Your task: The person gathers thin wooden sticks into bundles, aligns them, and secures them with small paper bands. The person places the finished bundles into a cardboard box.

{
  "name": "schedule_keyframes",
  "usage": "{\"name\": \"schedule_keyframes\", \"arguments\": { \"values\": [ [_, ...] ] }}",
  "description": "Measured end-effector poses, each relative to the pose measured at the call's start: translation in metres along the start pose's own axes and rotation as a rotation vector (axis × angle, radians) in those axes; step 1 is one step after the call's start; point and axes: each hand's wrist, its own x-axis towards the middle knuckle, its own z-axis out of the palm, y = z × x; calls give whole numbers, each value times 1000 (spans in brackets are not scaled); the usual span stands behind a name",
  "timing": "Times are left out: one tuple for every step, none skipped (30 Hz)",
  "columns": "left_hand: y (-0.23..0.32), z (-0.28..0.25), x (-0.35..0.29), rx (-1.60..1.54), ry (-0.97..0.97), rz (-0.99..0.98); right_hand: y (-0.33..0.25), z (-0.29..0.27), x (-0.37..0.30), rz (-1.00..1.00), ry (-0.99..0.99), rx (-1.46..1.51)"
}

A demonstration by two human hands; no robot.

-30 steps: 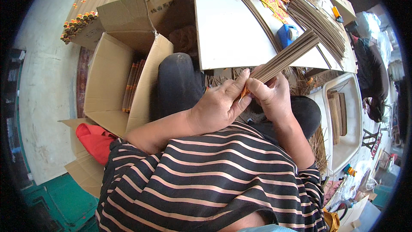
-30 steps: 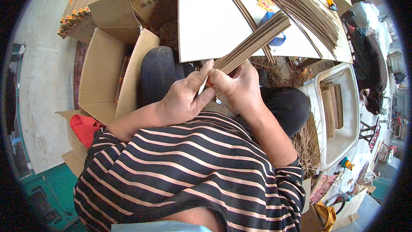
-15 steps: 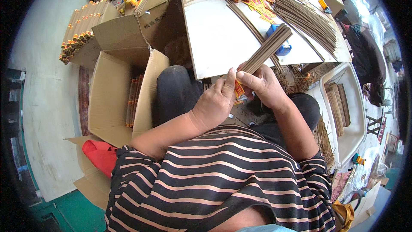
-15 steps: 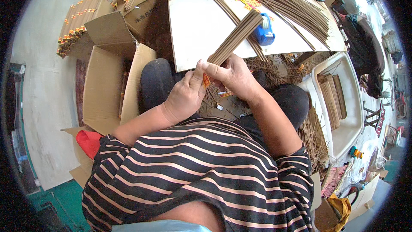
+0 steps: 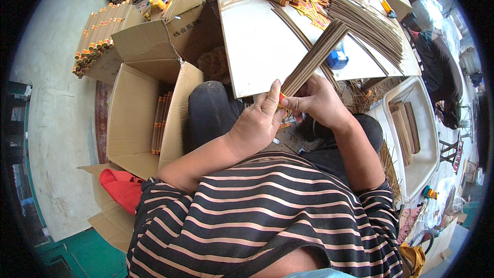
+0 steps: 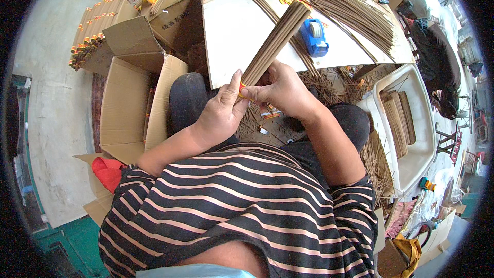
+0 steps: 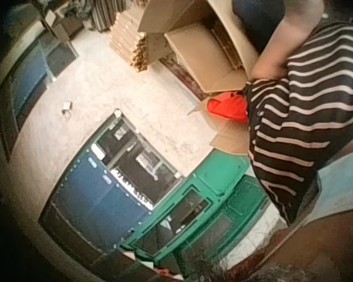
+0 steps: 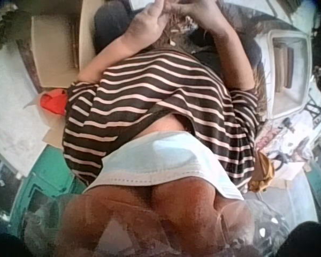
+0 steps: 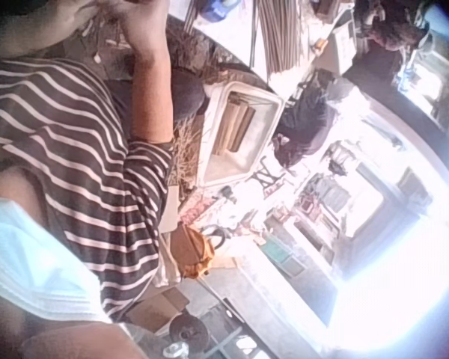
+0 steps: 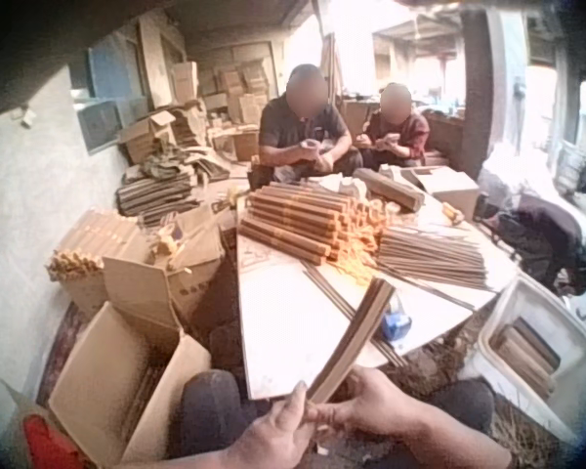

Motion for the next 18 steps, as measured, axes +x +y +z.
{"name": "schedule_keyframes", "arguments": {
  "values": [
    [0, -1, -1, -42, -11, -23, -1, 0, -1, -3, -3, 7],
    [1, -2, -2, -84, -22, -46, -3, 1, -2, -4, -7, 10],
    [2, -3, -2, -123, -33, -63, -6, 1, -3, -5, -11, 12],
    [4, -6, -1, -161, -43, -79, -7, 2, -4, -6, -15, 14],
    [5, -8, 0, -199, -53, -95, -7, 2, -4, -26, -20, 19],
    [4, -8, 1, -248, -50, -84, -7, 2, -5, -47, -24, 23],
    [4, -9, 2, -297, -48, -73, -6, 2, -5, -67, -30, 28],
    [4, -10, 3, -345, -45, -62, -6, 2, -5, -92, -41, 43],
    [6, -14, 4, -402, -84, -107, -5, 2, -5, -117, -51, 59],
    [10, -20, 6, -460, -124, -150, -5, 2, -5, -143, -60, 74],
    [14, -25, 9, -518, -164, -193, -6, 1, -6, -150, -68, 81],
    [17, -29, 11, -626, -198, -251, -6, 1, -7, -157, -77, 88],
    [20, -32, 12, -734, -230, -312, -7, 1, -7, -163, -89, 95],
    [20, -33, 12, -791, -247, -337, -8, 2, -8, -178, -93, 94],
    [20, -34, 12, -847, -263, -362, -8, 2, -9, -193, -97, 93],
    [19, -34, 11, -854, -266, -349, -9, 3, -10, -209, -99, 92],
    [18, -34, 9, -880, -276, -340, -6, 3, -10, -241, -94, 92],
    [17, -34, 9, -907, -286, -331, -1, 4, -9, -273, -90, 93]
  ]
}}
